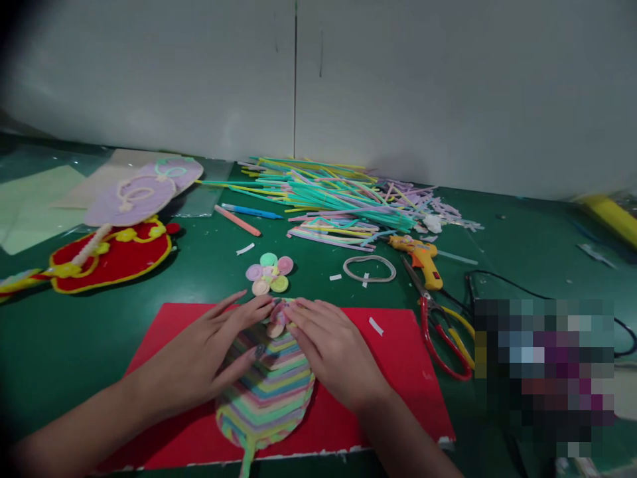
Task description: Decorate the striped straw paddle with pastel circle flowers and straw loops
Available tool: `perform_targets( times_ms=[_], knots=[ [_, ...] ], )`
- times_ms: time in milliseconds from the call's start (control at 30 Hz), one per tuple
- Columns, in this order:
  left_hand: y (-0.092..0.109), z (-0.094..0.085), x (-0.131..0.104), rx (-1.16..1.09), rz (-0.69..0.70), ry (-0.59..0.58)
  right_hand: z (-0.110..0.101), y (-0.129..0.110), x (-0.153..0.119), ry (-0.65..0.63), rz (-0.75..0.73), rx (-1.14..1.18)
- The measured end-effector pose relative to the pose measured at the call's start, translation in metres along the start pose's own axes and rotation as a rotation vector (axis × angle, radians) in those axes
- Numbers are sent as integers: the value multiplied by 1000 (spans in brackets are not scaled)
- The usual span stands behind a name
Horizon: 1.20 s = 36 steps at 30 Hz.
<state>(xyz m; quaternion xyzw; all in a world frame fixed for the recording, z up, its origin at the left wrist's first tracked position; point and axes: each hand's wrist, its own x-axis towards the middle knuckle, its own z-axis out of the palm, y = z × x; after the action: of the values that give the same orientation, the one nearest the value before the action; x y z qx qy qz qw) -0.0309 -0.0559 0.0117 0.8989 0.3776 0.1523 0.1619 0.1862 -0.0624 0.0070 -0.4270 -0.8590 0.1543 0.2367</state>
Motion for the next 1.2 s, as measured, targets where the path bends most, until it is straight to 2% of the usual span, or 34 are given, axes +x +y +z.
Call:
perform_targets(
  times_ms=[167, 267, 367, 500, 733, 1200],
  knots=[
    [-2, 4, -1, -71, -58, 35, 2, 3, 0, 71, 89, 134],
    [-4, 4, 1, -144, -187, 139, 3, 5, 0, 176, 216, 189],
    [-8, 4, 4, -230, -277, 208, 3, 5, 2, 190, 272, 216],
    [-16, 7, 7, -269, -221, 171, 7, 3, 4, 128, 244, 223],
    [-20, 13, 9, -159, -158, 119, 13, 6, 5, 56, 229, 148],
    [-23, 19, 10, -148, -119, 182, 15, 8, 5, 55, 212, 134]
  ],
)
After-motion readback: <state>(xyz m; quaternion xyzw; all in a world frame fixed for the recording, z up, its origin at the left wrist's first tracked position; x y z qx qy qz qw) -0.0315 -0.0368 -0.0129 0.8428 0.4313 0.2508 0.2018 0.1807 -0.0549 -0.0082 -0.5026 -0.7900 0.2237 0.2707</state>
